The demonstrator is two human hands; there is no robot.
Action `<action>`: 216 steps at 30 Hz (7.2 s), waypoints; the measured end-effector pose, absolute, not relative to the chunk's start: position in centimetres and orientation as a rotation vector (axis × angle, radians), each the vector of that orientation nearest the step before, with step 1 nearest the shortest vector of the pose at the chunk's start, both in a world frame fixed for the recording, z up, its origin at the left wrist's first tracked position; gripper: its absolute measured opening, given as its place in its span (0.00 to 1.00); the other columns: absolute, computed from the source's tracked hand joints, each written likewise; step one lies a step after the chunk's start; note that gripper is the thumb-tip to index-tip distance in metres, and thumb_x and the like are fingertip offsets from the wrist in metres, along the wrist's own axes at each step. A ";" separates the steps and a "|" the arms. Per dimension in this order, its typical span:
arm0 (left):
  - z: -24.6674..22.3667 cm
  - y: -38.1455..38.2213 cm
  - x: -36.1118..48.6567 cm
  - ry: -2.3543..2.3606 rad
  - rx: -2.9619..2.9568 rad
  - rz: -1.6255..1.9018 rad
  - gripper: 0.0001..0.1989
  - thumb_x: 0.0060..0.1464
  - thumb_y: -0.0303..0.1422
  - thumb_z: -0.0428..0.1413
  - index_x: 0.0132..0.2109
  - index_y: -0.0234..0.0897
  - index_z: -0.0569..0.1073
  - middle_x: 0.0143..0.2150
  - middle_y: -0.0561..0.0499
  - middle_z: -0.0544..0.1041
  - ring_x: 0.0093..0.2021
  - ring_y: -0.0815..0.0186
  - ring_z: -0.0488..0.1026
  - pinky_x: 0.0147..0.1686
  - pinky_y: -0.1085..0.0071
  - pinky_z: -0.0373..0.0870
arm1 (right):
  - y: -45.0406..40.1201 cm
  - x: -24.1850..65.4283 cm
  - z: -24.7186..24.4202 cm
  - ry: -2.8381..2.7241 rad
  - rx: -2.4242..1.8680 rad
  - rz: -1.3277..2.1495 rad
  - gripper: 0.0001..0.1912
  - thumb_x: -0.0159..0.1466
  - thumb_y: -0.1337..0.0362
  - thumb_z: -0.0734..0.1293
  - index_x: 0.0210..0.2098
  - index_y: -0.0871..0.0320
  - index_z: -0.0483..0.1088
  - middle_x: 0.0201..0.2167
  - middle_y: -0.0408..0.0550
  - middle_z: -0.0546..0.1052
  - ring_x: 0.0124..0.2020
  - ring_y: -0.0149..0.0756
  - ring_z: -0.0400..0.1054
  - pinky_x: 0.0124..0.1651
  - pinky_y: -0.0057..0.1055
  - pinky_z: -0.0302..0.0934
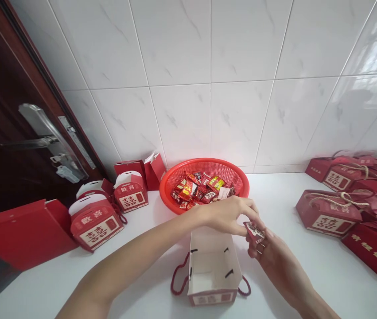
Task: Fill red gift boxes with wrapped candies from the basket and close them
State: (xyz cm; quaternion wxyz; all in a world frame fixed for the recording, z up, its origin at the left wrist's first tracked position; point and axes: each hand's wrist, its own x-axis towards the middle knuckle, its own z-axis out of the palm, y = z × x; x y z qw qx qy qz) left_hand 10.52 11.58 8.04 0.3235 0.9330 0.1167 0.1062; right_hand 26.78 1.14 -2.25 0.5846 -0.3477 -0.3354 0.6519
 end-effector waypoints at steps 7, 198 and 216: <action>10.8 16.5 7.0 0.720 2.364 0.188 0.18 0.56 0.24 0.53 0.51 0.37 0.80 0.52 0.49 0.81 0.51 0.62 0.77 0.50 0.70 0.71 | 1.6 26.6 -3.6 -0.636 -0.853 1.559 0.15 0.56 0.52 0.77 0.30 0.57 0.76 0.31 0.46 0.72 0.31 0.34 0.62 0.36 0.32 0.63; 4.5 23.3 0.8 1.523 2.209 0.343 0.15 0.39 0.26 0.62 0.39 0.41 0.81 0.40 0.51 0.83 0.41 0.57 0.79 0.38 0.71 0.72 | 15.3 19.0 5.8 -0.244 -0.719 1.549 0.10 0.63 0.76 0.61 0.29 0.59 0.68 0.26 0.50 0.81 0.29 0.36 0.78 0.31 0.28 0.74; 4.9 23.4 0.5 1.863 2.290 0.605 0.29 0.42 0.19 0.55 0.52 0.43 0.77 0.55 0.49 0.80 0.55 0.55 0.75 0.52 0.67 0.70 | 15.6 19.2 5.6 -0.212 -0.784 1.496 0.10 0.62 0.75 0.61 0.27 0.58 0.67 0.23 0.48 0.80 0.26 0.35 0.77 0.27 0.26 0.73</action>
